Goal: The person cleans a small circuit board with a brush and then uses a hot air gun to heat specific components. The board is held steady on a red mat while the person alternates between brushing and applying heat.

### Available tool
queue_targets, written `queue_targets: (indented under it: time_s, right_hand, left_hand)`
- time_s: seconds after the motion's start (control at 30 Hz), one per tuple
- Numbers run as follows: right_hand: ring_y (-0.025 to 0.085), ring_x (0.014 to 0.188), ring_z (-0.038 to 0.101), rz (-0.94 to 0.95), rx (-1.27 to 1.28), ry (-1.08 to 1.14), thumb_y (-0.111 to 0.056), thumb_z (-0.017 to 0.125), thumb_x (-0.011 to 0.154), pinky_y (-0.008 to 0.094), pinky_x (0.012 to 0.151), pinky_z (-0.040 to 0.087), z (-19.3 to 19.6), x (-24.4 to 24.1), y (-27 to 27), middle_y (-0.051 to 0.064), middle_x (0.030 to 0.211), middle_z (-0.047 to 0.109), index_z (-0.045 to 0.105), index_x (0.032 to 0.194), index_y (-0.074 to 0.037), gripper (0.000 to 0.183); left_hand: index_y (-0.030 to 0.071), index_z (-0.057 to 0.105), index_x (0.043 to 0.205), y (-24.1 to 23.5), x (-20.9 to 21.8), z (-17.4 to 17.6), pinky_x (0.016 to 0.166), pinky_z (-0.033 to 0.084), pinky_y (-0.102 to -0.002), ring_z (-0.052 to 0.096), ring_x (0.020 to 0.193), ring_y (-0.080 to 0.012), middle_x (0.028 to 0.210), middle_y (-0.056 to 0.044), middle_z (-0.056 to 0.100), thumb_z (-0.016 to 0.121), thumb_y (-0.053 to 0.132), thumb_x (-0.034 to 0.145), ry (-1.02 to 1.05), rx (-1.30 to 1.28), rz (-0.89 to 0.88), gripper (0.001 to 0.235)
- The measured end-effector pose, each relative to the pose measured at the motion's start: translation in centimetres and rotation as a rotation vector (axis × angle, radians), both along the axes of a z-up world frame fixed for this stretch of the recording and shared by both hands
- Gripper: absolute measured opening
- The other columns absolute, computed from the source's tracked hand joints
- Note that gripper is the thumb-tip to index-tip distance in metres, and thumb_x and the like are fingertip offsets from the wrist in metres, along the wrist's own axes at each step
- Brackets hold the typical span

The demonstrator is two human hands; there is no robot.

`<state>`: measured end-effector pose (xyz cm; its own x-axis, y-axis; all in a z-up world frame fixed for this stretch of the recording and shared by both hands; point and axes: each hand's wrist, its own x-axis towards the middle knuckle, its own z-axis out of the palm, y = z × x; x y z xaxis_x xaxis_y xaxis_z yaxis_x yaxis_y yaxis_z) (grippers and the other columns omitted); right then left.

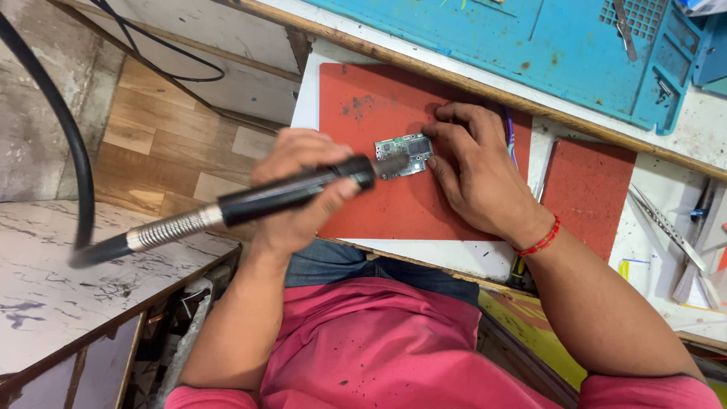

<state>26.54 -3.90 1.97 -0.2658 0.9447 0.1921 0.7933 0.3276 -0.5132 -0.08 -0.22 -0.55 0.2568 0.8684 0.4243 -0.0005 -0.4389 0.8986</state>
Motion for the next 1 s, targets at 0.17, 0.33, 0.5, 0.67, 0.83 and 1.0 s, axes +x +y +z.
queue_targets:
  time_s: [0.17, 0.33, 0.5, 0.67, 0.83, 1.0]
  right_hand:
    - [0.041, 0.13, 0.05, 0.003, 0.013, 0.024, -0.006, 0.074, 0.09, 0.048, 0.11, 0.043, 0.21, -0.17, 0.62, 0.021, 0.138, 0.052, 0.062, 0.127, 0.001, 0.039]
    - [0.041, 0.13, 0.05, 0.009, 0.016, 0.004, -0.005, 0.074, 0.09, 0.048, 0.111, 0.043, -0.07, 0.16, 0.04, 0.021, 0.137, 0.052, 0.062, 0.127, 0.001, 0.039]
    - [0.04, 0.131, 0.05, 0.007, 0.027, 0.02, -0.005, 0.075, 0.091, 0.048, 0.111, 0.043, -0.17, 0.11, 0.15, 0.021, 0.137, 0.052, 0.062, 0.127, 0.001, 0.039]
    - [0.04, 0.13, 0.05, 0.014, 0.016, 0.015, -0.005, 0.075, 0.09, 0.048, 0.111, 0.043, -0.14, 0.16, 0.09, 0.021, 0.137, 0.052, 0.062, 0.127, 0.0, 0.039]
    - [0.04, 0.13, 0.05, 0.008, 0.021, 0.018, -0.005, 0.074, 0.091, 0.047, 0.111, 0.043, -0.21, 0.11, 0.15, 0.021, 0.138, 0.052, 0.063, 0.127, 0.0, 0.039]
    - [0.04, 0.128, 0.053, 0.011, 0.038, 0.022, -0.004, 0.076, 0.089, 0.047, 0.107, 0.047, -0.24, 0.2, 0.21, 0.02, 0.135, 0.053, 0.064, 0.126, 0.001, 0.039]
  left_hand:
    - [0.004, 0.071, 0.109, 0.35, -0.31, 0.15, 0.101, 0.056, -0.037, 0.069, 0.104, -0.0244, 0.11, -0.009, 0.074, 0.08, 0.027, 0.096, -0.041, -0.039, 0.026, 0.028]
    - [0.004, 0.071, 0.107, 0.22, -0.43, 0.03, 0.098, 0.054, -0.036, 0.07, 0.1, -0.0226, 0.106, -0.008, 0.077, 0.081, 0.026, 0.093, 0.072, 0.073, -0.041, 0.028]
    - [0.004, 0.071, 0.108, 0.09, -0.19, 0.07, 0.098, 0.055, -0.036, 0.068, 0.102, -0.0226, 0.104, -0.009, 0.075, 0.08, 0.027, 0.094, 0.018, 0.071, 0.009, 0.029]
    - [0.003, 0.07, 0.111, -0.16, -0.17, -0.19, 0.097, 0.055, -0.035, 0.067, 0.104, -0.0225, 0.108, -0.01, 0.073, 0.079, 0.029, 0.097, -0.002, -0.046, 0.075, 0.031]
    - [0.002, 0.07, 0.111, -0.22, -0.34, -0.36, 0.095, 0.055, -0.034, 0.067, 0.103, -0.0221, 0.112, -0.012, 0.069, 0.078, 0.027, 0.098, 0.001, -0.098, 0.126, 0.03]
    - [0.003, 0.07, 0.109, -0.14, -0.25, -0.48, 0.097, 0.056, -0.034, 0.068, 0.103, -0.0214, 0.105, -0.01, 0.071, 0.078, 0.025, 0.097, -0.009, -0.034, 0.078, 0.025]
